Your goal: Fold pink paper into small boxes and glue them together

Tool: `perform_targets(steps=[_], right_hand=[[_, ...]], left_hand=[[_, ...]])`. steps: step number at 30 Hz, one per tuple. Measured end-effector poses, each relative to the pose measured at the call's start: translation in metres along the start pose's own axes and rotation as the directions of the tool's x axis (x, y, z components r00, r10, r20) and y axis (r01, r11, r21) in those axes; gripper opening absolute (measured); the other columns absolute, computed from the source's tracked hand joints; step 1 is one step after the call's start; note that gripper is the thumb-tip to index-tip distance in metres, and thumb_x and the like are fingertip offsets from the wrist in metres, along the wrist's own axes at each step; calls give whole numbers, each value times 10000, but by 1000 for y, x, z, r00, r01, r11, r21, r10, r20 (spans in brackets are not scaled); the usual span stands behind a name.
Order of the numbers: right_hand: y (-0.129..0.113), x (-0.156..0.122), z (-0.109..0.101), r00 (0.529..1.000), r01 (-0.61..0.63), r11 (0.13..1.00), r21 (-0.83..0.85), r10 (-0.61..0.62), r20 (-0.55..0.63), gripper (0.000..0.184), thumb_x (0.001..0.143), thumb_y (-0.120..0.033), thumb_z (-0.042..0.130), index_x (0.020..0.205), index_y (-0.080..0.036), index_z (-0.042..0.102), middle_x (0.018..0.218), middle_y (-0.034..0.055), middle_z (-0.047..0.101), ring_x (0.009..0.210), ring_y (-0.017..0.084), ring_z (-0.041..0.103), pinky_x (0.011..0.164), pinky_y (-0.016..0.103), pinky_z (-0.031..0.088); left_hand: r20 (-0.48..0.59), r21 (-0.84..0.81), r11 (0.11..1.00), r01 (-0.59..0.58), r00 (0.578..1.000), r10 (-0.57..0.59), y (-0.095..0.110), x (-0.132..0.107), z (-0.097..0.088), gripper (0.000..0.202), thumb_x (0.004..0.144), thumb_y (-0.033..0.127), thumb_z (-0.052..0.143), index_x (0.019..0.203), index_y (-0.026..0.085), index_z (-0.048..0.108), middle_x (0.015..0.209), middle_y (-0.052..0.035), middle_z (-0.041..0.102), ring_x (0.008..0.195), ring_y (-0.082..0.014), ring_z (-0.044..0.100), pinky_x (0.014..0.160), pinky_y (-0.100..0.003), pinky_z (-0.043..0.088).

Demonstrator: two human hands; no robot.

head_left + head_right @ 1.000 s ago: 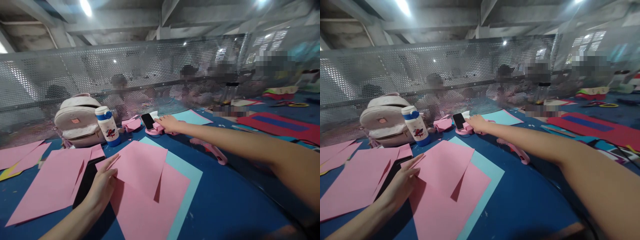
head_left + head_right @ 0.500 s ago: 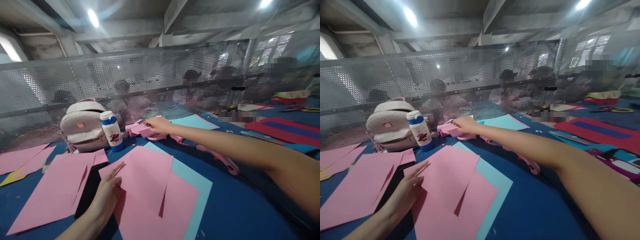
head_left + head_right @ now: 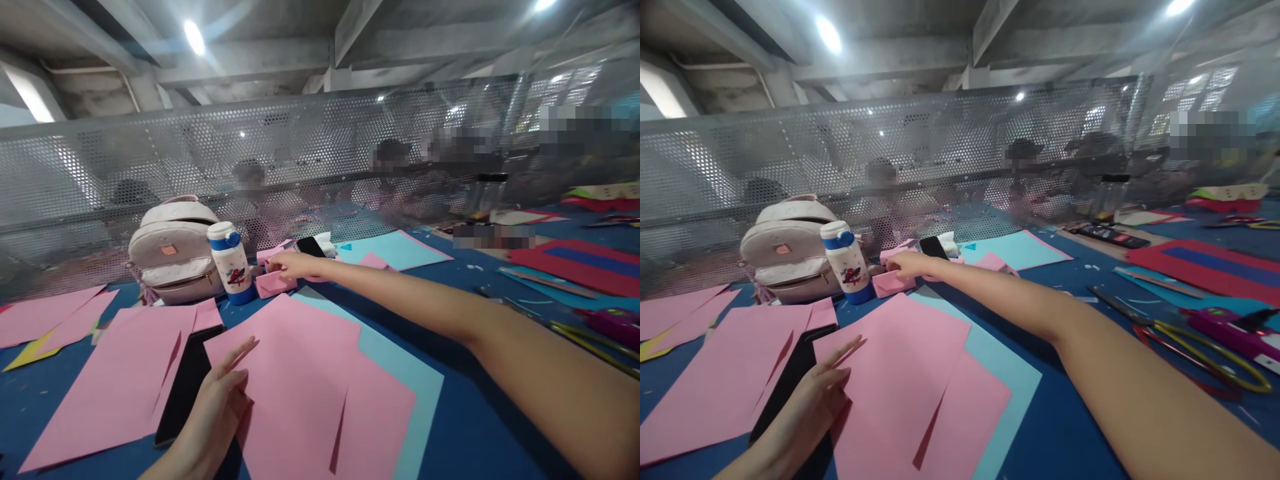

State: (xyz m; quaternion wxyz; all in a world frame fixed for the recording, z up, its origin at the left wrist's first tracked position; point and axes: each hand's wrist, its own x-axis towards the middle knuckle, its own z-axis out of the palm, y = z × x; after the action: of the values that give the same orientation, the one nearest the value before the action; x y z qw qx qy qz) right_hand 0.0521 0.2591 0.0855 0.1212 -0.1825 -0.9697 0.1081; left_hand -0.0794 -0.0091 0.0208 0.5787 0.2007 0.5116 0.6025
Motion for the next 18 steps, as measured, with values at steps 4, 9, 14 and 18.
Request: perform_targets(steps=[4,9,14,18], right_hand=[[-1,-11,0,999,29,1000,3,-29,-23,355,743,-25,606,1075,-133,670,1085,85,701,953,224,634,808,304,474],[-16,-33,5,983,28,1000,-1,-28,-184,426,811,-26,569,1226,-121,573,1315,161,575,1236,277,498,1049,433,376],[-45,-65,8,983,99,994,46,-91,-160,320,902,-146,609,1219,-117,578,1269,147,605,1209,248,524,1038,375,396],[-71,-89,4,969,218,962,163,-234,83,387,935,-349,645,1282,-194,574,1304,96,617,1209,232,539,1040,353,382]], left_hand=[[7,-2,1000,26,1000,-26,3,-1,2,649,584,60,682,1225,164,681,1094,-104,750,740,-150,686,699,-227,557],[51,-12,1000,22,998,-22,2,4,-4,661,566,78,716,1218,191,691,1063,-79,753,721,-129,665,687,-204,536],[153,62,998,-8,988,-2,1,15,-19,697,615,141,767,1300,197,649,848,-41,732,698,-128,634,675,-196,503],[170,165,976,-144,979,116,8,14,-13,618,677,185,767,1284,225,658,761,12,657,525,-52,473,534,-143,402]])
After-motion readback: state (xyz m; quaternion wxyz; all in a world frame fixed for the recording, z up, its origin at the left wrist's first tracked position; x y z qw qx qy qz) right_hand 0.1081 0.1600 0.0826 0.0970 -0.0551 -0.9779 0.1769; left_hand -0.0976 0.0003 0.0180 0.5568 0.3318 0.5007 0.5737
